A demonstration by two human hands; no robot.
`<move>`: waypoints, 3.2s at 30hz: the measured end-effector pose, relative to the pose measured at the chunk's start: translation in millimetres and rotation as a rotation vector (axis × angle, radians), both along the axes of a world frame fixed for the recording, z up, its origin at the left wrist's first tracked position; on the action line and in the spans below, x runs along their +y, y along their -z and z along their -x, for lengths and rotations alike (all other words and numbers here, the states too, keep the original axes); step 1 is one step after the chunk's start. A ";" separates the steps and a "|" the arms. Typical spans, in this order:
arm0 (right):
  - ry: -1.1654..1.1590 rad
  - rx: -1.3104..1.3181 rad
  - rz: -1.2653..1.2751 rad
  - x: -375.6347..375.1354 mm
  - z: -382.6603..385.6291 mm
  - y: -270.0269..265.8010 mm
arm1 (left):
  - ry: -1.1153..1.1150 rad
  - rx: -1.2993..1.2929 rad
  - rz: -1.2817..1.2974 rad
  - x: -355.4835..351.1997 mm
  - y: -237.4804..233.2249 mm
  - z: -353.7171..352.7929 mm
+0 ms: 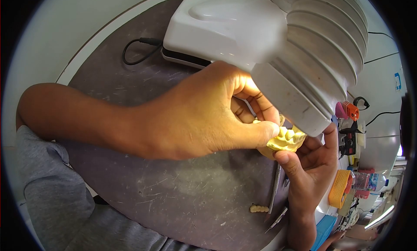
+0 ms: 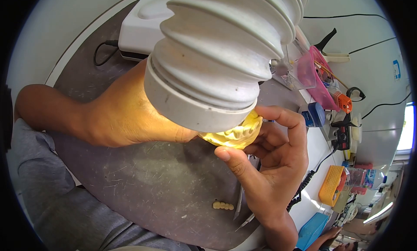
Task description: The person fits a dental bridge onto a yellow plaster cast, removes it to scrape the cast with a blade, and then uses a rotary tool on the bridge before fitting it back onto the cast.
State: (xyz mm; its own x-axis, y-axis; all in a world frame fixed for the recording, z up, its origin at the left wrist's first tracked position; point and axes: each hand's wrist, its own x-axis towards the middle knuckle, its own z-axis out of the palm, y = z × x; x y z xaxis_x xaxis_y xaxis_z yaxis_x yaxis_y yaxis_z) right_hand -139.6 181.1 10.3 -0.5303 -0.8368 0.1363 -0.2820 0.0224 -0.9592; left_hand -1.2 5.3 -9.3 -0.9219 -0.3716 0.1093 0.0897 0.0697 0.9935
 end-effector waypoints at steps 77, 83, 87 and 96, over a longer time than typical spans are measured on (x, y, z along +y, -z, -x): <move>-0.192 1.315 0.151 18.1 -17.9 4.0 | 0.211 0.042 -0.369 6.1 9.2 -1.6; -0.105 1.115 0.197 17.0 -11.5 14.3 | 0.211 0.061 -0.392 6.9 10.7 -0.2; -0.101 1.028 0.236 15.4 -10.0 16.3 | 0.184 0.115 -0.312 8.6 11.9 -0.4; -0.129 0.797 0.267 14.1 -6.0 12.6 | 0.113 0.198 -0.148 9.5 15.5 -0.2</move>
State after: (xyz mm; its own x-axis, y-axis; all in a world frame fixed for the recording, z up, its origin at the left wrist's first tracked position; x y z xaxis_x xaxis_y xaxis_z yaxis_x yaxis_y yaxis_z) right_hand -133.6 195.2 -2.3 -0.0944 -0.7710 0.6298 -0.8602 -0.2553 -0.4414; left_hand -1.0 14.8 -24.8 -0.9245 -0.2931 0.2435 0.2821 -0.0968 0.9545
